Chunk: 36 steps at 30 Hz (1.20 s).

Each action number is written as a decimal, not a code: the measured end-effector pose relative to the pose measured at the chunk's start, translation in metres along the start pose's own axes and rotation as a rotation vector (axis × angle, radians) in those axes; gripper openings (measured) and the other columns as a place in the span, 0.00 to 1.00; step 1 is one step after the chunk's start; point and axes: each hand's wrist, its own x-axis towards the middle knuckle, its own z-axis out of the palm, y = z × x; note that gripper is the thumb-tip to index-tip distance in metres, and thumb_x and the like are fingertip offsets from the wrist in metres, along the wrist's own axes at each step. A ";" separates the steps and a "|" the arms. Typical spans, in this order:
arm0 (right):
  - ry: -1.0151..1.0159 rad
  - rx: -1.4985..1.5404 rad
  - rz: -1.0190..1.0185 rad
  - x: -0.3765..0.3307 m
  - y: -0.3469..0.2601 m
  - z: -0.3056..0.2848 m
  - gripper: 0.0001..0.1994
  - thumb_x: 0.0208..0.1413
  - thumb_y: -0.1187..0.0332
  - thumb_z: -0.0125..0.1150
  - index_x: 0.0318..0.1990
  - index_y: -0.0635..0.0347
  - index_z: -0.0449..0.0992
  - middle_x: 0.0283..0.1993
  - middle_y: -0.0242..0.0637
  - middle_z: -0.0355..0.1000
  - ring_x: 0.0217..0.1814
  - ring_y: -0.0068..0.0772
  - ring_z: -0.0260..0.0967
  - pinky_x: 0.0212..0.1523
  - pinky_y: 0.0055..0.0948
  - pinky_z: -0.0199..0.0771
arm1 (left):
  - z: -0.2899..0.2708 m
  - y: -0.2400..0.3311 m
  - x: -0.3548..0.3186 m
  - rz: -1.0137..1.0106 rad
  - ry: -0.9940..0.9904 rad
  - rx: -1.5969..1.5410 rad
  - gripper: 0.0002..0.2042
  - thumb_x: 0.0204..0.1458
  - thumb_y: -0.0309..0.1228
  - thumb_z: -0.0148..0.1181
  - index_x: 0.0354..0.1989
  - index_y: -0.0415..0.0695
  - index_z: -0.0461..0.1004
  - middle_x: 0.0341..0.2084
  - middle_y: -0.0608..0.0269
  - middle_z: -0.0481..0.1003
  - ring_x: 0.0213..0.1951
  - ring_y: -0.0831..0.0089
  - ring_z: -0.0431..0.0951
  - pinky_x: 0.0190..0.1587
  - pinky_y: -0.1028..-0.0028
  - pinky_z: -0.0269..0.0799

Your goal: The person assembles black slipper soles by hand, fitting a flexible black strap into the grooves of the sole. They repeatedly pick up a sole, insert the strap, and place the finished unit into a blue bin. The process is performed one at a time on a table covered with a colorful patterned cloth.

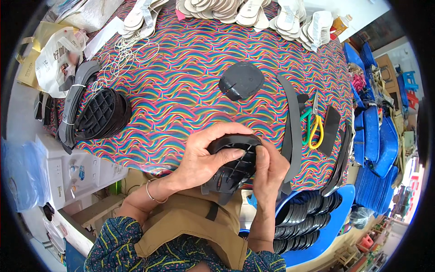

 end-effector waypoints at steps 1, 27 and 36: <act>0.032 -0.094 -0.100 -0.001 0.002 0.004 0.10 0.62 0.70 0.56 0.42 0.70 0.78 0.29 0.45 0.74 0.28 0.39 0.74 0.31 0.31 0.71 | -0.001 0.001 0.000 0.001 -0.016 -0.023 0.17 0.51 0.19 0.64 0.50 0.36 0.76 0.47 0.59 0.77 0.49 0.73 0.77 0.53 0.73 0.72; -0.263 -0.054 -0.130 0.018 -0.012 -0.012 0.06 0.57 0.73 0.61 0.36 0.67 0.78 0.27 0.44 0.73 0.26 0.44 0.73 0.28 0.33 0.70 | -0.013 0.018 0.020 -0.241 -0.402 0.076 0.25 0.54 0.27 0.66 0.59 0.39 0.63 0.49 0.58 0.74 0.53 0.74 0.73 0.55 0.72 0.69; -0.213 -0.023 -0.141 0.008 -0.005 -0.018 0.09 0.61 0.67 0.59 0.37 0.67 0.78 0.26 0.43 0.72 0.25 0.42 0.73 0.28 0.32 0.70 | -0.024 0.034 0.031 -0.418 -0.616 0.040 0.22 0.61 0.27 0.51 0.64 0.41 0.60 0.58 0.57 0.65 0.61 0.70 0.65 0.63 0.70 0.60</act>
